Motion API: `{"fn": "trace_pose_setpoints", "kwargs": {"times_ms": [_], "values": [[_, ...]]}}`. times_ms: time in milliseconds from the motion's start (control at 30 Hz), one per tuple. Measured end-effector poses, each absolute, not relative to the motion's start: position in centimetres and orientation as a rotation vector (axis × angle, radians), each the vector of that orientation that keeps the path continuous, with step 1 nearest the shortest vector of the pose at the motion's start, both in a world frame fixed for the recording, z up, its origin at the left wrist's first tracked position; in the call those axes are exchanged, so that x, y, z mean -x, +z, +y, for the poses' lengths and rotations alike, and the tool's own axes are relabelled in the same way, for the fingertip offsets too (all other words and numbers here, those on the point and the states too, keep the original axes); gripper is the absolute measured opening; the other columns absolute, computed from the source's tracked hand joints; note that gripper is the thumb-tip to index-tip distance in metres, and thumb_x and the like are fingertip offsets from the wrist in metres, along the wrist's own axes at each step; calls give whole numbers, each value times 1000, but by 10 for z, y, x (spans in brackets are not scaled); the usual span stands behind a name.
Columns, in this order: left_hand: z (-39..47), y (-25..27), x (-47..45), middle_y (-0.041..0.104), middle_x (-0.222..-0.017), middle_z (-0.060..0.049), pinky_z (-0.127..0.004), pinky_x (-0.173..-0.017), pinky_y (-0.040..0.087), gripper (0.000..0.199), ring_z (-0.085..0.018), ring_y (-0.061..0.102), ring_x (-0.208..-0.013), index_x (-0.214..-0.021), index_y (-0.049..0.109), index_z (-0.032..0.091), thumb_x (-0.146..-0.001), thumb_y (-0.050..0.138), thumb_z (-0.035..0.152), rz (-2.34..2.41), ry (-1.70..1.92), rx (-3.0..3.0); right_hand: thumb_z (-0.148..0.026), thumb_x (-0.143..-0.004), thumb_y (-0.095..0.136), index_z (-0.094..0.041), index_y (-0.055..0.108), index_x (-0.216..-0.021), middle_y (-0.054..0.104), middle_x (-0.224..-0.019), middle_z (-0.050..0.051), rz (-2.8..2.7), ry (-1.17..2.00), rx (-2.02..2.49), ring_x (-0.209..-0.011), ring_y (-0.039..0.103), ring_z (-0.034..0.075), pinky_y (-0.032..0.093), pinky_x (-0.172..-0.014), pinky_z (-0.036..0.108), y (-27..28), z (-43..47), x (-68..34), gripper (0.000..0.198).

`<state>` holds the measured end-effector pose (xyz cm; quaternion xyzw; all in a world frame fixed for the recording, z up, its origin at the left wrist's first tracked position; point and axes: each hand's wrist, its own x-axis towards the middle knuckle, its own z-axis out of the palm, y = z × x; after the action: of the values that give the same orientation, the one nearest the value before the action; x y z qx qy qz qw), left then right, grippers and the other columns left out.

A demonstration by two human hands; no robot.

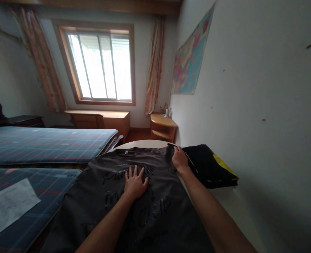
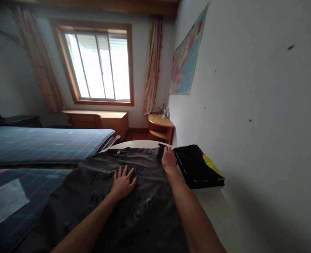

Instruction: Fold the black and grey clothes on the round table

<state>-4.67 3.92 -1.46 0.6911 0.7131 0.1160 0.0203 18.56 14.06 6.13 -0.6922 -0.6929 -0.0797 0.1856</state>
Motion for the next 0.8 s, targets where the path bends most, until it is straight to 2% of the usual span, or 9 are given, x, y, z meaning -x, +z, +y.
{"fn": "trace_pose_setpoints", "kwargs": {"times_ms": [267,400,500,567,633,700,733,800], "values": [[38,-12,45,33,-158,-10,-60,-115,19,62,-42,23,-146,-147,45,26,-91,46,52,2222,477,-2125,-9,-92,36,-18,48,-140,48,-145,10,-2049,-222,1658,-122,53,21,44,-100,30,97,128,-148,50],[38,-11,46,40,-155,-10,-54,-117,22,59,-37,28,-145,-148,43,19,-93,44,40,2225,587,-2077,-12,-91,44,-25,46,-142,48,-145,8,-2333,-133,1468,-121,54,21,46,-97,30,87,107,-125,53],[38,-11,47,41,-154,-11,-53,-117,22,62,-37,28,-145,-150,38,15,-92,45,35,2213,625,-2077,-14,-87,52,-33,37,-147,51,-142,4,-2576,-6,1320,-113,60,21,48,-90,29,70,90,-118,65],[38,-12,47,41,-154,-11,-54,-117,22,63,-37,28,-145,-150,37,14,-91,46,34,2204,629,-2088,-17,-84,58,-33,33,-149,55,-136,5,-2654,1,1293,-109,62,22,48,-89,31,58,79,-118,71],[38,-12,47,41,-154,-11,-54,-117,22,63,-38,28,-144,-151,37,15,-91,46,34,2194,631,-2100,-23,-84,61,-27,43,-142,59,-129,8,-2649,-72,1336,-111,59,25,46,-90,34,48,72,-119,62],[38,-11,47,42,-154,-11,-55,-117,22,63,-37,29,-144,-151,36,17,-91,47,35,2173,630,-2115,-28,-87,59,-20,59,-124,62,-120,11,-2616,-128,1414,-111,58,27,46,-90,36,42,67,-121,38],[38,-11,47,42,-154,-11,-54,-117,22,63,-36,30,-144,-152,36,19,-91,47,35,2157,629,-2126,-28,-89,56,-18,63,-113,63,-115,12,-2602,-137,1452,-109,58,27,45,-89,36,39,65,-122,27],[38,-10,47,42,-154,-10,-54,-117,22,62,-34,30,-145,-152,35,23,-92,47,34,2116,624,-2163,-25,-92,50,-16,65,-102,65,-108,12,-2573,-122,1488,-105,59,25,45,-87,34,37,62,-125,19]]}}
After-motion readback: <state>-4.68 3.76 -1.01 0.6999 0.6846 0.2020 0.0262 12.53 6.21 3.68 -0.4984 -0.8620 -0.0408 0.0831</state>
